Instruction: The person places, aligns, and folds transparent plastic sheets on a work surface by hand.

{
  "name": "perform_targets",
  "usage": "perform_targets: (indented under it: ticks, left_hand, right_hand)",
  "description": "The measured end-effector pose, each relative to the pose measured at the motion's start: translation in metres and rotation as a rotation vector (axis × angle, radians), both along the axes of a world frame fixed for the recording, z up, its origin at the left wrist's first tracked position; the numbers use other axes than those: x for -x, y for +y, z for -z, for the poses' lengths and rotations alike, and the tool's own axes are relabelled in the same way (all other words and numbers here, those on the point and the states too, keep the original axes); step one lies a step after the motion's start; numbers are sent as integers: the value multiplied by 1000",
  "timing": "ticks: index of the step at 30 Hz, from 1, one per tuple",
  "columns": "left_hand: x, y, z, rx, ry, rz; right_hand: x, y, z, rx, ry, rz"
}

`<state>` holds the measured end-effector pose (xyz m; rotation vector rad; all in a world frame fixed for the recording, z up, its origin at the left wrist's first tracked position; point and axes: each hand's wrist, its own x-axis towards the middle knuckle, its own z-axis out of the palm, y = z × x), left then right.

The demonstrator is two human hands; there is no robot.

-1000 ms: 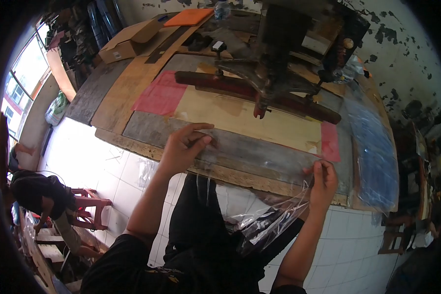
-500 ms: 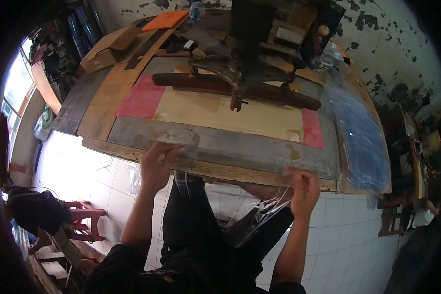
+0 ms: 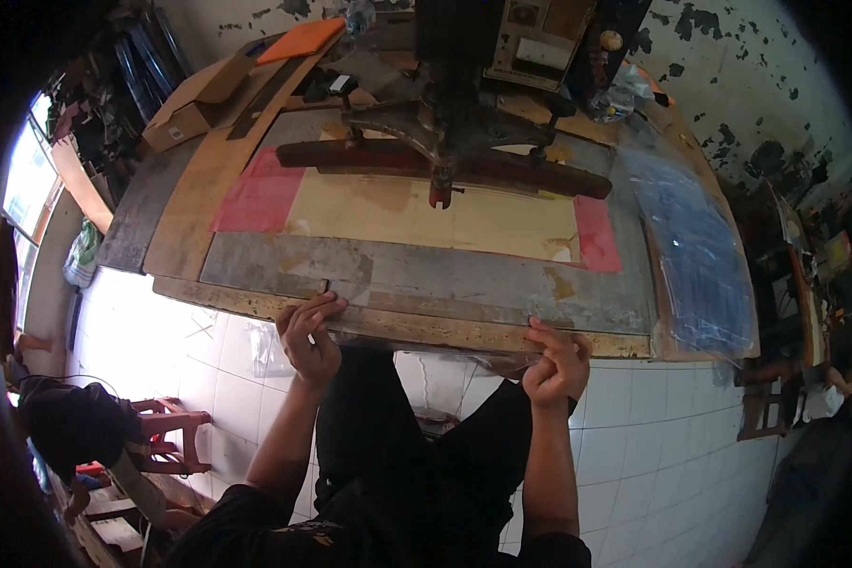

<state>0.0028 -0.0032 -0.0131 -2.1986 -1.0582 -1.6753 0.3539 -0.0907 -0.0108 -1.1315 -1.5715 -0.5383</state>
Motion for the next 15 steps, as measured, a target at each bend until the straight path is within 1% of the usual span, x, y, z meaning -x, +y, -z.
perform_targets:
  ticks: [2, 4, 5, 6, 8, 9, 11, 12, 14, 15]
  left_hand:
    - [4, -1, -4, 13, -13, 16]
    - [12, -2, -9, 45, -148, 101]
    - [11, -6, -18, 126, -262, 97]
    - [9, -8, -32, 194, -333, 102]
    - [9, -9, -78, 424, -387, 136]
    - [7, -3, -94, 424, -389, 135]
    - [3, 18, -119, 806, -365, 149]
    - [2, 33, -120, 803, -365, 148]
    - [0, 66, -113, 942, -204, 200]
    - [0, 80, -110, 937, -206, 201]
  right_hand:
    - [-5, -6, -15, 22, 4, -7]
    - [-7, -13, -33, 57, 96, -59]
    - [3, -16, -47, 107, 236, -16]
    - [5, -19, -67, 108, 233, -15]
    - [6, -14, -103, 427, 570, -96]
    - [4, -5, -110, 428, 567, -96]
    - [-5, 22, -124, 610, 634, -70]
    - [-12, 38, -124, 608, 633, -72]
    - [-26, 73, -112, 692, 344, 29]
    - [-28, 86, -110, 688, 341, 28]
